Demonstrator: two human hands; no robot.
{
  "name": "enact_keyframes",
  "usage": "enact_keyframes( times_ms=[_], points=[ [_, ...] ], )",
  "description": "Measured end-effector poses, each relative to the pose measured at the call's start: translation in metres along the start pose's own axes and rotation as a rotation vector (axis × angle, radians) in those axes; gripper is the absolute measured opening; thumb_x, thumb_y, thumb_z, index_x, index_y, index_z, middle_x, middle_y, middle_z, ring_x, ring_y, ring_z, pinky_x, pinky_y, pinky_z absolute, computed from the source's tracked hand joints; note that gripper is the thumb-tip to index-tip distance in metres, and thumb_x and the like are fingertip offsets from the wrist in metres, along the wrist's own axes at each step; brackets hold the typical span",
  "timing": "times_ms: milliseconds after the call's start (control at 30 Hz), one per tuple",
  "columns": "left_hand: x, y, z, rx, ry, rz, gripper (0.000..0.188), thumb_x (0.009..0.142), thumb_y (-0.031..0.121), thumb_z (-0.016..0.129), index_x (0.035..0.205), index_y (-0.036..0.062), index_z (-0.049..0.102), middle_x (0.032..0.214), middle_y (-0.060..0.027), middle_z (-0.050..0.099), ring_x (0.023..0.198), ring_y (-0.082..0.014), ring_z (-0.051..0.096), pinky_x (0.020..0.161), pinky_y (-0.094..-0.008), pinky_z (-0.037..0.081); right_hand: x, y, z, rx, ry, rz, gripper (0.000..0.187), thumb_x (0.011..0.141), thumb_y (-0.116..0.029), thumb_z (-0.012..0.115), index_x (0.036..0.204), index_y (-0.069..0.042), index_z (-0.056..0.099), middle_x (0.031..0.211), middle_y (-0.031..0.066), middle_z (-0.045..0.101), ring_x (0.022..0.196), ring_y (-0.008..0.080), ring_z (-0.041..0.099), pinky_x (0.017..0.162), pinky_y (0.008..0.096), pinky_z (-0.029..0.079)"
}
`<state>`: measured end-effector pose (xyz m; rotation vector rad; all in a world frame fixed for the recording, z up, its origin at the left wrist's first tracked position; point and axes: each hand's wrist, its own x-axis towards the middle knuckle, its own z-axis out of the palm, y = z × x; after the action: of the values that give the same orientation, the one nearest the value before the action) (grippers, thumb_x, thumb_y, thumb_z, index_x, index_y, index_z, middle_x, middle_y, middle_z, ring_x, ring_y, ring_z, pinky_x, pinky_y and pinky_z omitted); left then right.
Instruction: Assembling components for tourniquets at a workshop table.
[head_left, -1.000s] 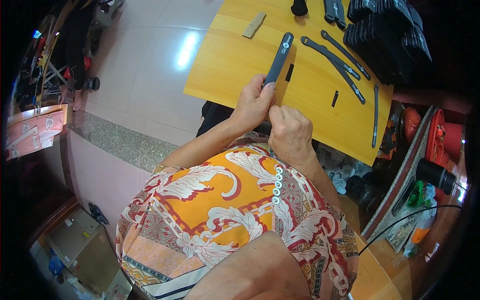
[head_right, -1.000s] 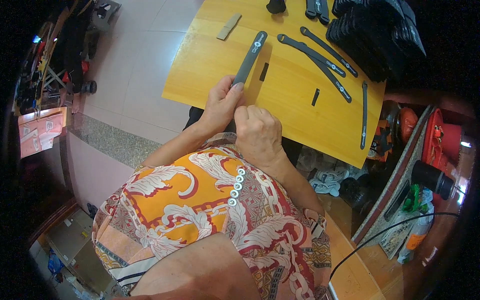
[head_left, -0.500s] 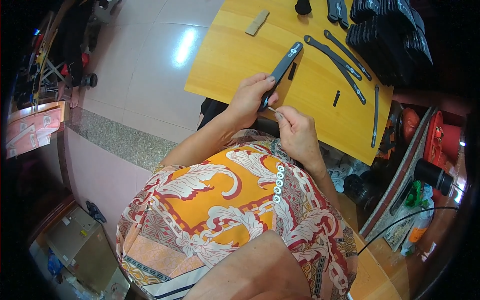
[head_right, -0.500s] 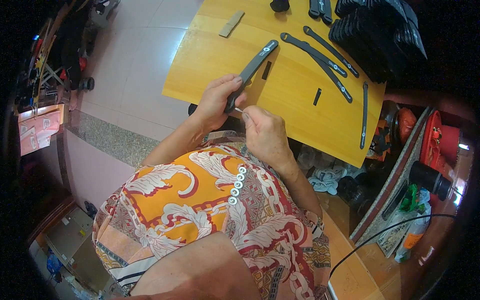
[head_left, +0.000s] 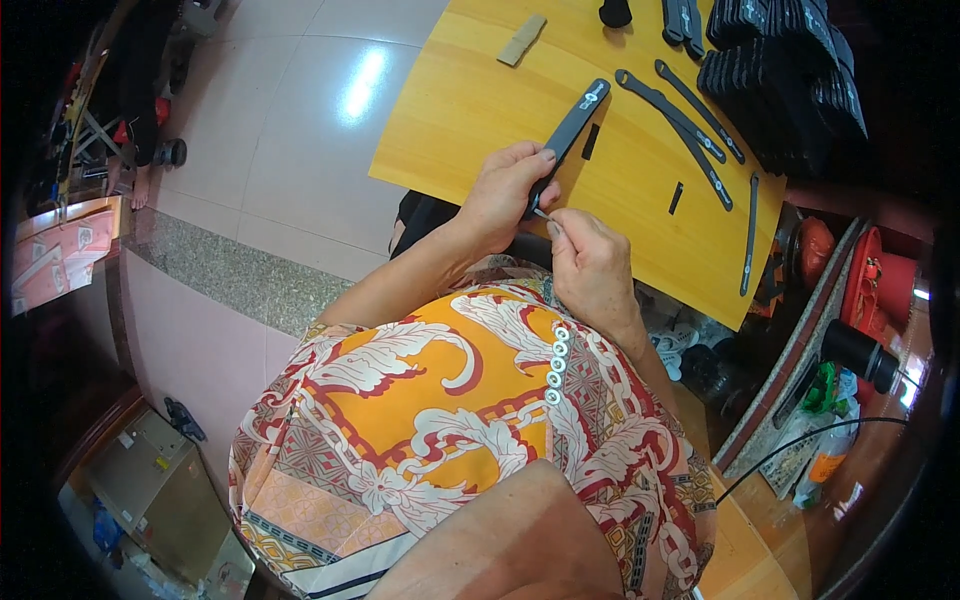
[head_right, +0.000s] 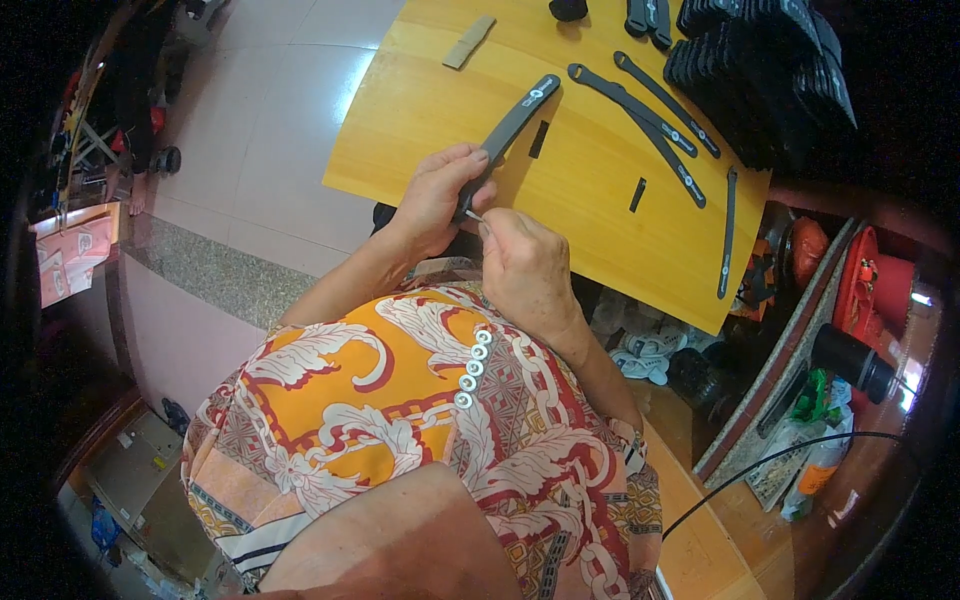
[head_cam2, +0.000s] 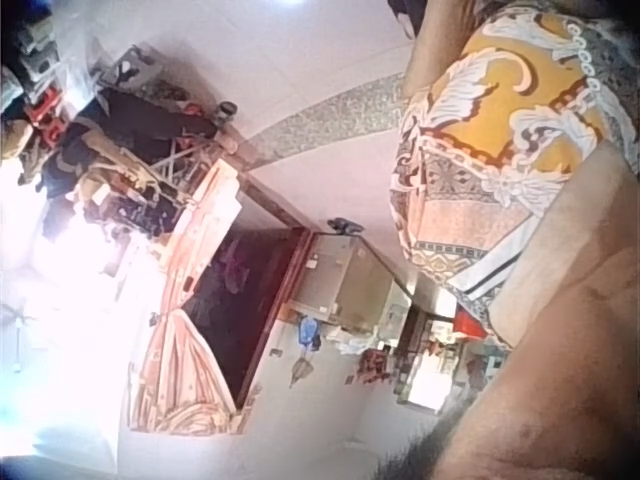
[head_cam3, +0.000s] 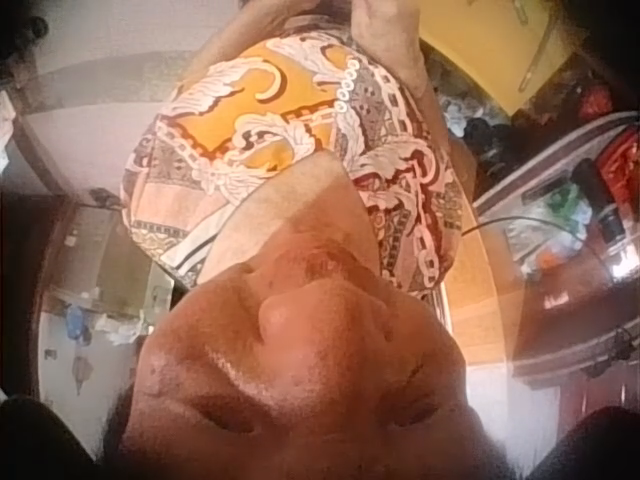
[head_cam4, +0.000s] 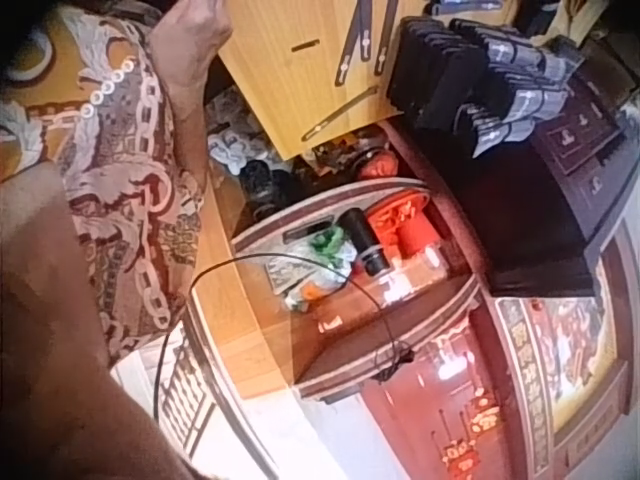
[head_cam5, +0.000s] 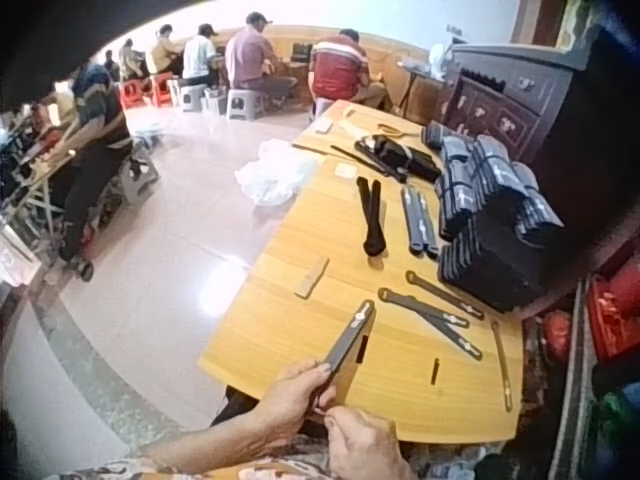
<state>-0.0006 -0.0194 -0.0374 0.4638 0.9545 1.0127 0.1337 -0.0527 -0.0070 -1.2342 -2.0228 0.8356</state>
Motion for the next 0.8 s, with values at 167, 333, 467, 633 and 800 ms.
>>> enact_keyframes(
  times_ms=[167, 333, 467, 633, 800],
  points=[
    [0.000, 0.000, 0.002, 0.028, 0.009, 0.014, 0.016, 0.088, 0.022, 0.046, 0.079, 0.0083, 0.049, 0.055, -0.0015, 0.048, 0.046, -0.0092, 0.038, 0.039, -0.0240, 0.026, -0.002, -0.001, -0.001, -0.042, 0.006, -0.007, 0.004, 0.077, -0.001, 0.054, 0.080, 0.001, 0.052, 0.071, 0.0188, 0.055, 0.068, 0.0372, 0.056, 0.058, 0.0435, 0.043],
    [0.000, 0.001, 0.002, 0.027, 0.006, 0.016, 0.017, 0.089, 0.021, 0.045, 0.079, 0.0072, 0.049, 0.055, -0.0014, 0.047, 0.047, -0.0092, 0.038, 0.041, -0.0241, 0.026, -0.001, 0.000, 0.000, -0.058, 0.017, -0.028, 0.004, 0.076, -0.001, 0.054, 0.080, 0.001, 0.052, 0.071, 0.0186, 0.054, 0.068, 0.0370, 0.055, 0.058, 0.0435, 0.042],
    [0.000, 0.001, 0.002, 0.036, 0.000, 0.024, 0.018, 0.089, 0.021, 0.045, 0.079, 0.0069, 0.049, 0.056, -0.0015, 0.048, 0.047, -0.0090, 0.038, 0.042, -0.0239, 0.027, -0.002, 0.001, 0.001, -0.061, 0.025, -0.028, 0.005, 0.076, 0.000, 0.054, 0.080, 0.001, 0.052, 0.071, 0.0187, 0.054, 0.068, 0.0369, 0.055, 0.058, 0.0436, 0.042],
    [0.003, -0.007, 0.001, 0.161, 0.009, 0.096, 0.015, 0.089, 0.020, 0.046, 0.091, 0.0064, 0.051, 0.059, 0.0006, 0.046, 0.049, -0.0062, 0.038, 0.041, -0.0202, 0.026, -0.002, 0.003, 0.001, -0.102, 0.019, -0.059, 0.004, 0.074, 0.000, 0.054, 0.077, 0.001, 0.051, 0.069, 0.0181, 0.053, 0.066, 0.0356, 0.055, 0.057, 0.0429, 0.042],
    [-0.003, -0.015, 0.009, 0.339, 0.049, 0.259, 0.020, 0.090, 0.021, 0.045, 0.098, 0.0036, 0.050, 0.062, 0.0015, 0.045, 0.050, -0.0052, 0.037, 0.043, -0.0192, 0.028, -0.004, 0.001, -0.003, -0.317, -0.047, -0.104, 0.007, 0.072, 0.000, 0.054, 0.071, -0.001, 0.048, 0.066, 0.0163, 0.052, 0.063, 0.0333, 0.055, 0.055, 0.0412, 0.043]
  ],
)
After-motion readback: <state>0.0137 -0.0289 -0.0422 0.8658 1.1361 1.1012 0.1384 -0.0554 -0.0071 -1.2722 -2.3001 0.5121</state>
